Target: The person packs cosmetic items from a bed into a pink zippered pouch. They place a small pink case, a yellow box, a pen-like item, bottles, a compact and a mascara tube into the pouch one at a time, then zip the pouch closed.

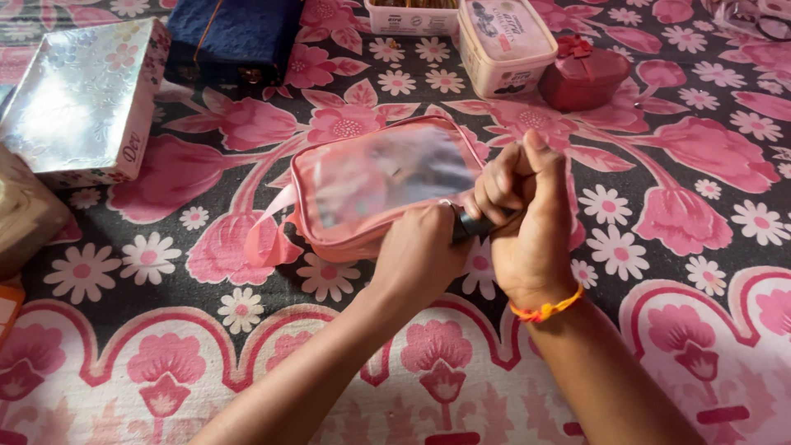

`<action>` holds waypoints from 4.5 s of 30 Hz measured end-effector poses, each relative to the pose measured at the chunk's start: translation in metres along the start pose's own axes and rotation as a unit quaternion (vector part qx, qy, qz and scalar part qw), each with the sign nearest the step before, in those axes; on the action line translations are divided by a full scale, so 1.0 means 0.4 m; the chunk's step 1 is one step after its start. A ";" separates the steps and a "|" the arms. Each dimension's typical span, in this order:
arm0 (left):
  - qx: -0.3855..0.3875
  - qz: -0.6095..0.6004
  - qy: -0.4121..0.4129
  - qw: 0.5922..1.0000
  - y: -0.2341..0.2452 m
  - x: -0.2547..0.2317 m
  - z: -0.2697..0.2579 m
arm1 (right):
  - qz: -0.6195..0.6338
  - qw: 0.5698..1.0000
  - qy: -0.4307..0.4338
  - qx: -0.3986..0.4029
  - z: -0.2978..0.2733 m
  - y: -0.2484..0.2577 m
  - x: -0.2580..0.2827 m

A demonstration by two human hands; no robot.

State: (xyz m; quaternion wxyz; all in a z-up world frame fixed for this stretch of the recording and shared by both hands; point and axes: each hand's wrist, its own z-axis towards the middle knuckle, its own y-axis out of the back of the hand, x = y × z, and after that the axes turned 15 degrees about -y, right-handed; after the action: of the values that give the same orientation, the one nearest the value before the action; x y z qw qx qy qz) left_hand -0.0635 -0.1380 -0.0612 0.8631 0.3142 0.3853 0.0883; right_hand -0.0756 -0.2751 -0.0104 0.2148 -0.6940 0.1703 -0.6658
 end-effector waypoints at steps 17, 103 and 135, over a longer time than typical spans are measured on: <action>0.175 -0.547 0.141 0.807 -0.031 0.055 -0.008 | 0.043 0.960 -0.104 0.256 0.003 0.014 0.057; 0.117 -0.445 0.137 0.877 -0.004 0.090 0.013 | -0.507 0.861 0.038 -0.027 -0.012 0.069 0.153; 0.077 -0.440 0.118 0.887 -0.035 0.102 0.015 | -0.407 0.905 0.092 -0.077 0.003 0.067 0.119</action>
State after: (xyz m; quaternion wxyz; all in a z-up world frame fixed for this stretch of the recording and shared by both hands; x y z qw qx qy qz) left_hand -0.0325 -0.1356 -0.0915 0.7347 0.1652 0.5888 -0.2937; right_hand -0.0703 -0.3224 0.0160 -0.1463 -0.6527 -0.0572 -0.7412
